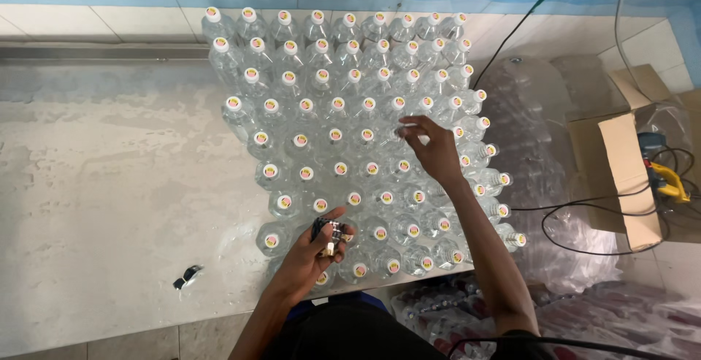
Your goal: The person applies small, round, patterned stickers to the caps of numerous clear plastic bottles arranged on a stainless steel table. The person holds a stack of stickers in one hand and uses the other hand to peel and place each sticker onto a bottle cap.
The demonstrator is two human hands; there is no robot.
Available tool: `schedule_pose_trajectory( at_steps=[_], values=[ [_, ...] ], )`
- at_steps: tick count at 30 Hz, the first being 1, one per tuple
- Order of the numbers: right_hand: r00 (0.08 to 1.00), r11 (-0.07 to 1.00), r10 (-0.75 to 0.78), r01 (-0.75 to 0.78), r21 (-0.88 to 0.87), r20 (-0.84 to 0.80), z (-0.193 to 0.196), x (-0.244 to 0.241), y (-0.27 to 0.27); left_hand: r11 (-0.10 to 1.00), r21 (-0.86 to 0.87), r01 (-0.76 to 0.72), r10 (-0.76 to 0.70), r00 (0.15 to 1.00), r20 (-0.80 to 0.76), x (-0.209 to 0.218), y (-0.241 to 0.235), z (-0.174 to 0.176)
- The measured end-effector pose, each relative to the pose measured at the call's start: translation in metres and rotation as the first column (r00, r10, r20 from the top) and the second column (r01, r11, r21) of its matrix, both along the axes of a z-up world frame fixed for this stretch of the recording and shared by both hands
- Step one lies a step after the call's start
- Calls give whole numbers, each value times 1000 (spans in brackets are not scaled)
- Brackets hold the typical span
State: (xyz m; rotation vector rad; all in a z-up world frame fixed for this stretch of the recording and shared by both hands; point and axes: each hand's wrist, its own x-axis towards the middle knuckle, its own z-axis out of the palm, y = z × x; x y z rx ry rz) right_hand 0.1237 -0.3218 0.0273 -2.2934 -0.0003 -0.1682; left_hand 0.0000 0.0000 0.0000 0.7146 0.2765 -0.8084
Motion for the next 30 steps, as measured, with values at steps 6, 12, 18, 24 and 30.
schedule_pose_trajectory(
  at_steps=[6, 12, 18, 24, 30],
  values=[
    [1000, 999, 15, -14, -30, 10, -73, 51, -26, 998, 42, -36, 37, 999, -9, -5, 5, 8],
    [995, 997, 71, -73, -15, -63, -72, 38, -40, 998, 31, -62, 62, 998, -15, -13, 8, -2],
    [969, 967, 175, -202, -157, -173, -44, 25, -37, 996, 56, -64, 65, 997, -29, -13, 6, 2],
    [969, 937, 248, -238, -255, 7, -68, 22, -48, 997, 54, -50, 51, 999, -8, -9, 7, 8],
    [966, 952, 186, -222, -210, -182, -54, 22, -41, 998, 15, -65, 65, 998, -1, -7, 3, 3]
  ],
)
